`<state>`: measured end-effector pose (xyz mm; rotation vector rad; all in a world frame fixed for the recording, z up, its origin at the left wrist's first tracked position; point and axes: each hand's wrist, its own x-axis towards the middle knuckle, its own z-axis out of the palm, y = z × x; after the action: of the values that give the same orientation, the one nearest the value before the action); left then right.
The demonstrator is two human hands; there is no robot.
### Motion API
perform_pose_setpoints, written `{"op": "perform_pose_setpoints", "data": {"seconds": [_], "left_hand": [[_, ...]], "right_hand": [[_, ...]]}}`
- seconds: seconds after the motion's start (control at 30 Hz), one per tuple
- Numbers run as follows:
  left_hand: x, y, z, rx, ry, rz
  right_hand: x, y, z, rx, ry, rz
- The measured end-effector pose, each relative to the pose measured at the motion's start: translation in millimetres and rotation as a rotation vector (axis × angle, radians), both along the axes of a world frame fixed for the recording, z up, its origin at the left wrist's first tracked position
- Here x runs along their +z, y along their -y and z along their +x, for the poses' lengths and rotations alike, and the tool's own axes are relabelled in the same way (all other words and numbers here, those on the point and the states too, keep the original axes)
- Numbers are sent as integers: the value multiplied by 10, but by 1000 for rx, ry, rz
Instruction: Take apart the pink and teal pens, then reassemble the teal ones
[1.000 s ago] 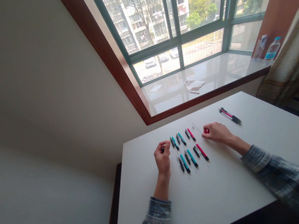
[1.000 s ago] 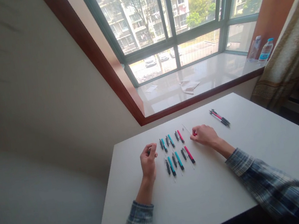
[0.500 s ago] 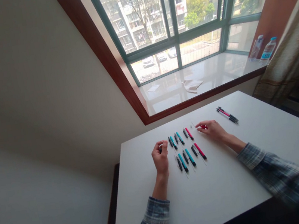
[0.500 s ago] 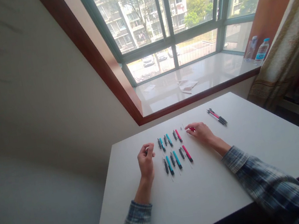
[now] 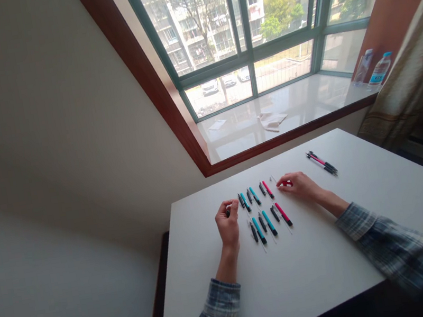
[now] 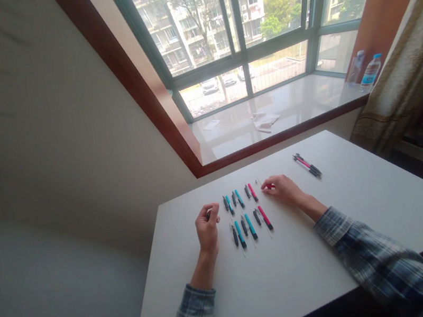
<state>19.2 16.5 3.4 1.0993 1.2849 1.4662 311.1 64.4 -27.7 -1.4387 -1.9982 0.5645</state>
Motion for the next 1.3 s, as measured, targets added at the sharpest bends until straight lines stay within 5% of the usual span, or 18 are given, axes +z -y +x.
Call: {"op": "perform_pose_setpoints", "data": {"seconds": [0.57,0.93,1.3], "left_hand": [[26,-5,5,-9,-65,-1],[14,146,110,-194,-553,200],[-8,175,148,-364,-1050,342]], "right_hand": [[21,19,-47,59,-66,26],[209,252,-386,161,-352,45],[123,442,-684,293,-447,39]]}}
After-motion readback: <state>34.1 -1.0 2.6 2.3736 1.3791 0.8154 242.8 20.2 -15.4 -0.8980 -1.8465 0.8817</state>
